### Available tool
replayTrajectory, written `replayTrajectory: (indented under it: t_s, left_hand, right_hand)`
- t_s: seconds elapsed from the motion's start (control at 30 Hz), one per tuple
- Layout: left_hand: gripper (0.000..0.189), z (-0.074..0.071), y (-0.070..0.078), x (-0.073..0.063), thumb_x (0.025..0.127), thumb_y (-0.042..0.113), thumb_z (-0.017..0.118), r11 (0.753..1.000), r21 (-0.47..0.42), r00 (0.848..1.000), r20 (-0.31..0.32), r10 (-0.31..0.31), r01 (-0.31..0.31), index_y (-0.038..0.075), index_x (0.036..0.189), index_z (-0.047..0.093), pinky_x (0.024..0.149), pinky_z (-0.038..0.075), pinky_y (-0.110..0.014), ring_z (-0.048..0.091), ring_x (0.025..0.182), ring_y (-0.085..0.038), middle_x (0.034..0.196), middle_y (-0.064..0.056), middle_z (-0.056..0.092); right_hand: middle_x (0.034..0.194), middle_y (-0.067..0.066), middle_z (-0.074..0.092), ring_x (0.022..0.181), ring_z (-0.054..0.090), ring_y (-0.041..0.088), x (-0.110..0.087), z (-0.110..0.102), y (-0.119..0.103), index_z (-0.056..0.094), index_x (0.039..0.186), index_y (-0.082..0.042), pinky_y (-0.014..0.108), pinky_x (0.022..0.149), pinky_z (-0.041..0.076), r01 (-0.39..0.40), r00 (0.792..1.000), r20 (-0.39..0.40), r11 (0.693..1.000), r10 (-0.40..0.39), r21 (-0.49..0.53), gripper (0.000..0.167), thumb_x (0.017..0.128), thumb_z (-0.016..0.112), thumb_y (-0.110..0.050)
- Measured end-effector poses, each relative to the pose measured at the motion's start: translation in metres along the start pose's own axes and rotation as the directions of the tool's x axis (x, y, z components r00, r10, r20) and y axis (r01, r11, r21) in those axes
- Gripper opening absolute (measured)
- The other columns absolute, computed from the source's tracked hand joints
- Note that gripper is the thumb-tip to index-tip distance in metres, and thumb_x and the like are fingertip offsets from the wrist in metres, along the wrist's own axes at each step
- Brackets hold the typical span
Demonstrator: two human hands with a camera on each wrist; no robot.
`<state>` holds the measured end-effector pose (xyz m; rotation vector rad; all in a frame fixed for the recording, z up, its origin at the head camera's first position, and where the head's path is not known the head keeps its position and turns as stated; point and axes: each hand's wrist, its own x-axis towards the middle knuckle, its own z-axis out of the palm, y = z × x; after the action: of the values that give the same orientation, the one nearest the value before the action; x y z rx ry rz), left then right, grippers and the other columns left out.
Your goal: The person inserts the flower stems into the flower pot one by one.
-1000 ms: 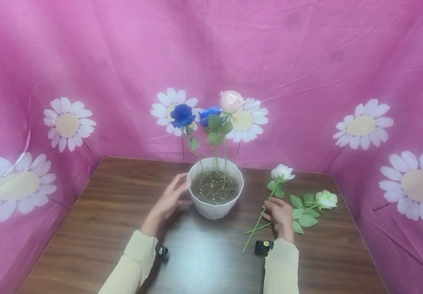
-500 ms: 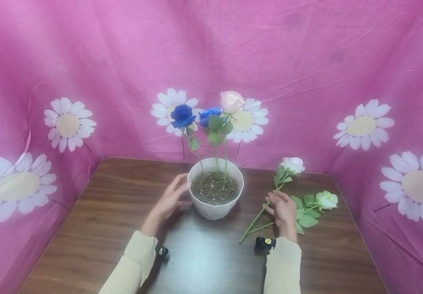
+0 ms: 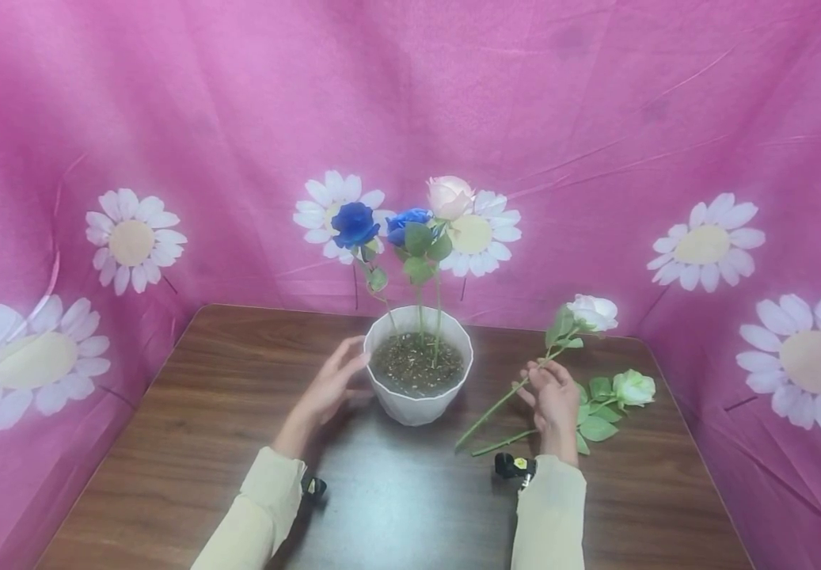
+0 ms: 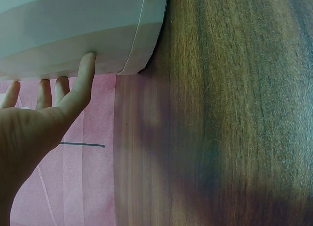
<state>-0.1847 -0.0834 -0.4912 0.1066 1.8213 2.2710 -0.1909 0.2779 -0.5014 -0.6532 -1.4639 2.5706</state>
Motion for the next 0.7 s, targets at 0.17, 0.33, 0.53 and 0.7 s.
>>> replayTrajectory:
  t_s: [0.17,0.33,0.53,0.7]
  left_hand:
    - [0.046,0.0,0.0,-0.001,0.103,0.018,0.056,1.0,0.001,1.0,-0.003,0.002,-0.002,0.006,0.145,0.042,0.087,0.055,-0.065,0.049,0.121,-0.034,0.136,-0.024,0.045]
    - [0.046,0.0,0.0,0.0,0.103,0.019,0.057,1.0,0.004,1.0,-0.005,0.005,-0.005,0.006,0.145,0.043,0.087,0.055,-0.065,0.05,0.121,-0.034,0.136,-0.022,0.046]
    - [0.046,0.0,0.0,0.0,0.103,0.019,0.056,1.0,0.001,1.0,0.0,-0.006,0.006,0.006,0.145,0.042,0.089,0.053,-0.068,0.049,0.122,-0.035,0.138,-0.023,0.045]
    - [0.045,0.0,-0.001,0.0,0.104,0.018,0.056,1.0,-0.006,1.0,-0.006,-0.007,0.007,0.006,0.145,0.043,0.089,0.052,-0.069,0.05,0.12,-0.033,0.135,-0.021,0.045]
  right_hand:
    - [0.091,0.004,0.07,0.081,0.068,0.016,-0.003,0.003,-0.004,0.066,0.103,-0.007,0.037,0.073,0.064,0.053,0.998,0.025,0.998,-0.053,0.035,0.02,0.099,0.055,0.009]
    - [0.092,0.008,0.069,0.081,0.069,0.018,-0.006,0.009,-0.012,0.064,0.106,-0.004,0.039,0.072,0.064,0.056,0.994,0.083,0.99,-0.067,0.127,0.019,0.098,0.055,0.01]
    - [0.093,0.011,0.071,0.081,0.071,0.021,-0.007,0.015,-0.02,0.062,0.109,0.001,0.04,0.072,0.064,0.065,0.989,0.118,0.974,-0.092,0.217,0.016,0.097,0.057,0.011]
    - [0.093,0.013,0.072,0.08,0.072,0.022,-0.008,0.02,-0.027,0.058,0.111,0.004,0.04,0.072,0.064,0.069,0.986,0.127,0.961,-0.106,0.266,0.016,0.097,0.057,0.011]
